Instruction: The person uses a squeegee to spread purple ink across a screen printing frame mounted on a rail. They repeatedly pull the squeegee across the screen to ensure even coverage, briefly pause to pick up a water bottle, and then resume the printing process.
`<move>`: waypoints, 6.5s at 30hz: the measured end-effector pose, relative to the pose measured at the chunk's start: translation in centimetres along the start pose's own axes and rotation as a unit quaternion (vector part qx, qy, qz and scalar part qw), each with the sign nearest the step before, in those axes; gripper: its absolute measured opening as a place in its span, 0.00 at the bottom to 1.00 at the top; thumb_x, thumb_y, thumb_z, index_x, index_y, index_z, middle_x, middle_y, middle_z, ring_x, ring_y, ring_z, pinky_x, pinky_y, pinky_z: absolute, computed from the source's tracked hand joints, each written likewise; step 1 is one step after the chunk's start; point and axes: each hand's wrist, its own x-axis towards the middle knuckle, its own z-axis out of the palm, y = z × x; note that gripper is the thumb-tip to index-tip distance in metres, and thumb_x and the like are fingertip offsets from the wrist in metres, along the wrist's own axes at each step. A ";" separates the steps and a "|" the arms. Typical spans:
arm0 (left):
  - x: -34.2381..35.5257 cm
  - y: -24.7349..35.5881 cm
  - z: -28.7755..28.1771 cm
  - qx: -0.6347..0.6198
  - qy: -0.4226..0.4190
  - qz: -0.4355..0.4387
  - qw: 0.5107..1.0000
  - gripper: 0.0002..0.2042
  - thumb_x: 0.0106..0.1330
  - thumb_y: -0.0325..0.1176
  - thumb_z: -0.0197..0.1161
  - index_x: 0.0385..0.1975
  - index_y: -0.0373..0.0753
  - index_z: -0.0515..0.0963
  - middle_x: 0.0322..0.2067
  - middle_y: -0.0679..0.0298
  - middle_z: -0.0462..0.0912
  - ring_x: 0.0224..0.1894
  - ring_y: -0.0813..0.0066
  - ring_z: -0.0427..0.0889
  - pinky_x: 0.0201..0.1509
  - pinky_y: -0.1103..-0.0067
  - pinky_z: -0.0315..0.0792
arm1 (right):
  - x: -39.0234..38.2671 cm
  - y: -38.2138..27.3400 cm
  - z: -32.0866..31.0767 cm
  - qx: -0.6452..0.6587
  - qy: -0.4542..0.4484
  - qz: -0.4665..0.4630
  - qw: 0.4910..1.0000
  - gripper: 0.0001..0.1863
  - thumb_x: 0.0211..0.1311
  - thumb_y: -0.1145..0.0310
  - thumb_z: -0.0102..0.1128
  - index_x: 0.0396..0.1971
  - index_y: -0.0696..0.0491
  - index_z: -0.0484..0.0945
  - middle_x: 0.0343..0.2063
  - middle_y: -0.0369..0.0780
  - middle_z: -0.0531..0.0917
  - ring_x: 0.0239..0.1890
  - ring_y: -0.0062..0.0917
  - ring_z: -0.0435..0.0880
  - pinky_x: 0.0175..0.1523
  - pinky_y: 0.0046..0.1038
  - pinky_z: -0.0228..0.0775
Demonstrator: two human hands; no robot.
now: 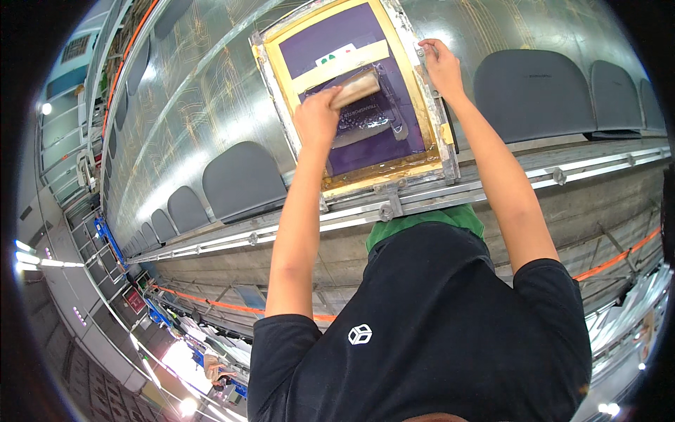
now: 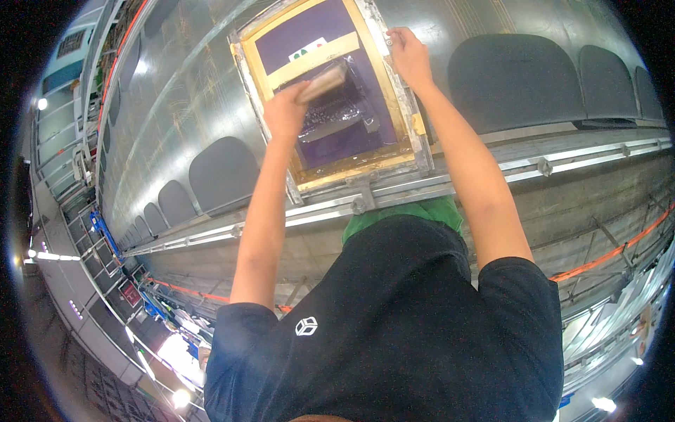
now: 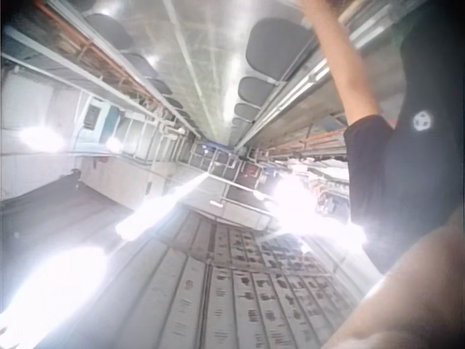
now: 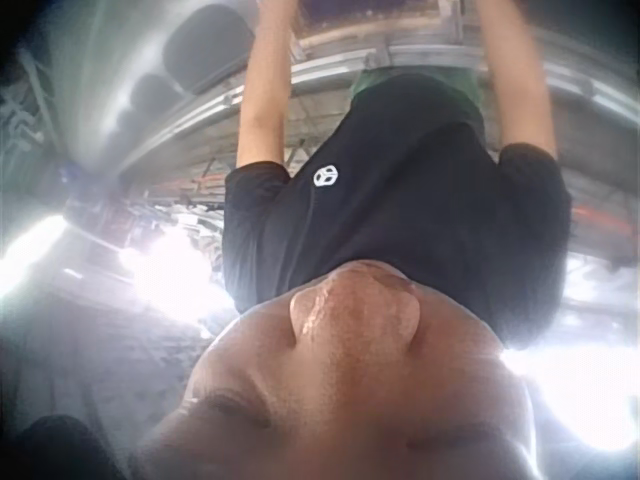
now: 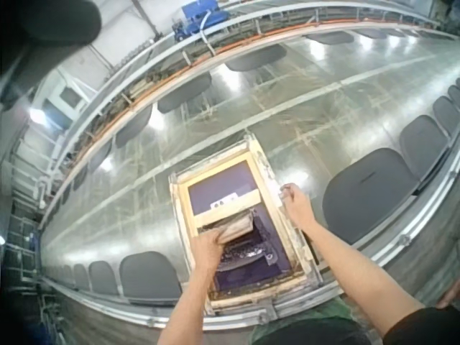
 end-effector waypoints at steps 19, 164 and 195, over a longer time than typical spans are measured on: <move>-2.4 0.6 1.1 0.007 0.041 0.037 0.998 0.18 0.52 0.23 0.63 0.41 0.51 0.87 0.37 0.64 0.88 0.38 0.59 0.85 0.42 0.67 0.77 | 0.8 2.3 1.1 0.018 0.029 -0.045 0.998 0.12 0.71 0.59 0.53 0.45 0.47 0.82 0.16 0.41 0.75 0.21 0.24 0.72 0.32 0.31 0.65; -24.4 -76.3 -23.0 -0.096 0.077 -0.053 0.991 0.15 0.52 0.28 0.63 0.41 0.50 0.86 0.36 0.63 0.87 0.41 0.59 0.85 0.46 0.61 0.76 | -29.6 -26.5 72.5 -0.002 0.005 -0.066 0.998 0.13 0.70 0.67 0.51 0.47 0.55 0.79 0.43 0.49 0.85 0.47 0.41 0.82 0.55 0.35 0.70; -38.8 -71.7 -18.7 -0.023 0.087 0.016 0.996 0.18 0.61 0.28 0.58 0.51 0.51 0.81 0.55 0.75 0.81 0.61 0.73 0.74 0.60 0.71 0.65 | -26.6 -26.3 71.9 0.067 -0.068 -0.050 0.994 0.13 0.72 0.65 0.51 0.45 0.56 0.80 0.26 0.34 0.77 0.26 0.18 0.72 0.34 0.25 0.66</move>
